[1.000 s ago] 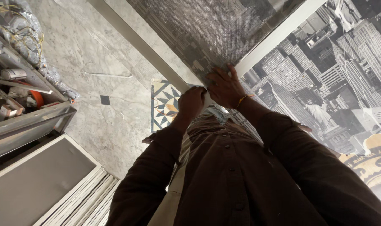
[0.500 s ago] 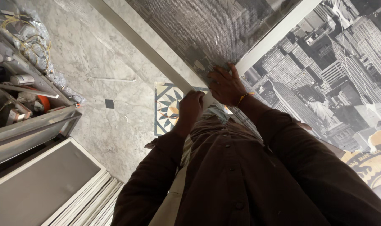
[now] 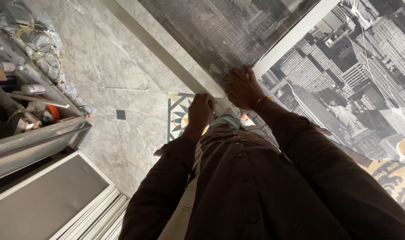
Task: The person fits a gray insect mesh over a white window screen frame lying on the floor, pressing the mesh edge into the frame groove with a flat hand tool while holding the frame steady. They then trim the excess mesh along the frame edge with scissors and press the mesh and spline into place around the frame.
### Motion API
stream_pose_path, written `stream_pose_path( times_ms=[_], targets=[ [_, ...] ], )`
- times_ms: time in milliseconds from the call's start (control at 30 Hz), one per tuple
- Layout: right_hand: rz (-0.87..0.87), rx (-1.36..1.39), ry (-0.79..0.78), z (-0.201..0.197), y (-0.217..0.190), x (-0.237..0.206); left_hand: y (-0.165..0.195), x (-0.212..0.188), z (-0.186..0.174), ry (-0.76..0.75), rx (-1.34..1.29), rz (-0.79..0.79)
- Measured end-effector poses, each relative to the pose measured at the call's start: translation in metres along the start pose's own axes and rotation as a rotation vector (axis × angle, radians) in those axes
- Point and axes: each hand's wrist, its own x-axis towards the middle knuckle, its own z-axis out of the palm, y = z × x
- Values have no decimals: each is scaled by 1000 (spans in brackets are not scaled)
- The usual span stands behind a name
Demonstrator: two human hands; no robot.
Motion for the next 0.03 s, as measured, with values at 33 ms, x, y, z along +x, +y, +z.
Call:
stream_pose_path(
  times_ms=[33],
  targets=[
    [5, 3, -1, -1, 1, 2, -2, 4, -3, -40, 22, -45]
  ],
)
